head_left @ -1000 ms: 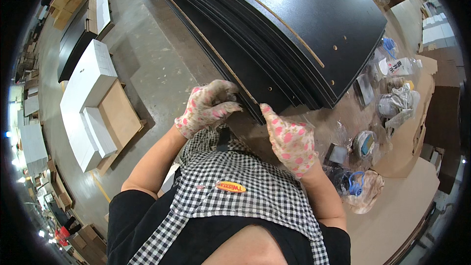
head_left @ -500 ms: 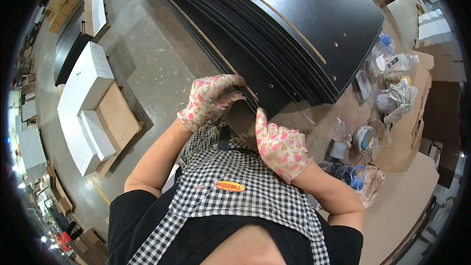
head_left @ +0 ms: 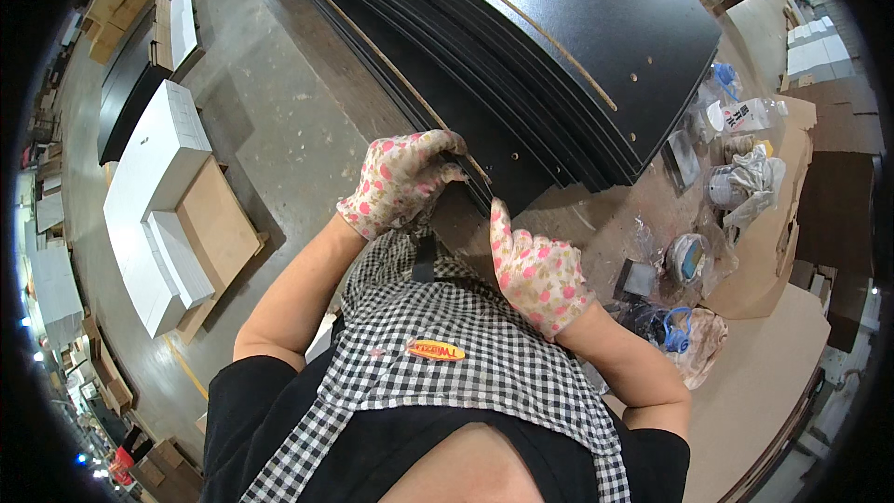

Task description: The person wipes a black rectangular furniture panel with a cloth, then repeatedly scrapes and wipes the grooved edges. The panel is handled one at a time on a workbench in a workshop.

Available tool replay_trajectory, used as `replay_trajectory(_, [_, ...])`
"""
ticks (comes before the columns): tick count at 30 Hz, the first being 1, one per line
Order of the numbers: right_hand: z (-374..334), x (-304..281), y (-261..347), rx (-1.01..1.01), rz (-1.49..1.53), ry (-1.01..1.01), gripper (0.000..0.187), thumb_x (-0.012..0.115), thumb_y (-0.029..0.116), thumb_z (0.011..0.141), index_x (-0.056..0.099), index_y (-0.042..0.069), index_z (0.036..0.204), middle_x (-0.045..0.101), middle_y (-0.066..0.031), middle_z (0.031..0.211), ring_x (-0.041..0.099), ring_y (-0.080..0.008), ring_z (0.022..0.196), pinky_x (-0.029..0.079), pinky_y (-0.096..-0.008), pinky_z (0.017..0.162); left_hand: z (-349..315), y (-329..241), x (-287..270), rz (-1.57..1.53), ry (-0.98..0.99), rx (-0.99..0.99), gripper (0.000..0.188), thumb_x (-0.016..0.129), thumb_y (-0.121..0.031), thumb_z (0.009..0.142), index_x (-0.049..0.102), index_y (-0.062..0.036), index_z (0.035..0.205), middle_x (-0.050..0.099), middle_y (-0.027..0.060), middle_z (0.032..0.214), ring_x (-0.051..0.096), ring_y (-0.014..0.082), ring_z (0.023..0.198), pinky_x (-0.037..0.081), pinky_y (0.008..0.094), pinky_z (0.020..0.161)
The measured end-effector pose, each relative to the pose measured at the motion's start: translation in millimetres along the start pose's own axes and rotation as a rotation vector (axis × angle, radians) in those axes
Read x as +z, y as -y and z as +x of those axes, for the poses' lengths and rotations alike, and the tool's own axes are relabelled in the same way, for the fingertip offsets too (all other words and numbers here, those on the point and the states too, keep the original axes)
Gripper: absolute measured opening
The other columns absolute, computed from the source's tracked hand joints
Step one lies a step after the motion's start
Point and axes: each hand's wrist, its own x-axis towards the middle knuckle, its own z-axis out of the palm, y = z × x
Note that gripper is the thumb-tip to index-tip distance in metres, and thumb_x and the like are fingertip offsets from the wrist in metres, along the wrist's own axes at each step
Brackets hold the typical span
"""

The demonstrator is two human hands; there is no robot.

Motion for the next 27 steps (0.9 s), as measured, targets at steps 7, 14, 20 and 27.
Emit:
replay_trajectory(7, [-2.1, 6.0, -7.5, 0.043, 0.134, -0.091, 0.054, 0.056, 0.008, 0.078, 0.05, -0.007, 0.13, 0.054, -0.0045, 0.069, 0.055, -0.0161, 0.054, 0.044, -0.0284, 0.047, -3.3, 10.9, 2.6, -0.005, 0.015, -0.015, 0.026, 0.072, -0.018, 0.079, 0.064, -0.0071, 0.101, 0.067, 0.0124, 0.087, 0.066, 0.0306, 0.082, 0.054, 0.0355, 0.071])
replay_trajectory(14, [-5.6, 9.9, -16.9, 0.219, 0.705, -0.534, 0.044, 0.057, -0.01, 0.082, 0.056, -0.003, 0.125, 0.065, -0.0094, 0.074, 0.062, -0.0171, 0.058, 0.048, -0.0277, 0.053, -5.1, -8.6, -1.5, -0.358, -0.027, -0.306, 0.03, 0.073, -0.008, 0.082, 0.061, -0.0028, 0.108, 0.067, 0.0059, 0.086, 0.066, 0.014, 0.079, 0.053, 0.0254, 0.068])
replay_trajectory(20, [-15.9, 15.5, -9.1, 0.413, 1.122, -0.603, 0.036, 0.051, -0.004, 0.09, 0.054, -0.007, 0.126, 0.058, -0.0043, 0.066, 0.053, -0.0073, 0.054, 0.043, -0.0221, 0.05, -2.5, -25.4, 10.0, -0.603, -0.308, -0.117, 0.021, 0.068, -0.004, 0.085, 0.056, -0.0041, 0.102, 0.062, 0.0043, 0.088, 0.06, 0.0104, 0.078, 0.051, 0.0246, 0.066])
replay_trajectory(27, [-32.1, 19.3, -3.5, 0.505, 1.148, -0.692, 0.037, 0.052, -0.003, 0.089, 0.056, -0.005, 0.125, 0.063, -0.007, 0.068, 0.055, -0.0093, 0.054, 0.044, -0.0232, 0.05, 21.1, -17.2, 3.2, 0.169, 0.13, 0.433, 0.027, 0.065, -0.015, 0.071, 0.063, -0.0128, 0.098, 0.059, 0.0088, 0.1, 0.052, 0.0318, 0.098, 0.044, 0.0417, 0.085])
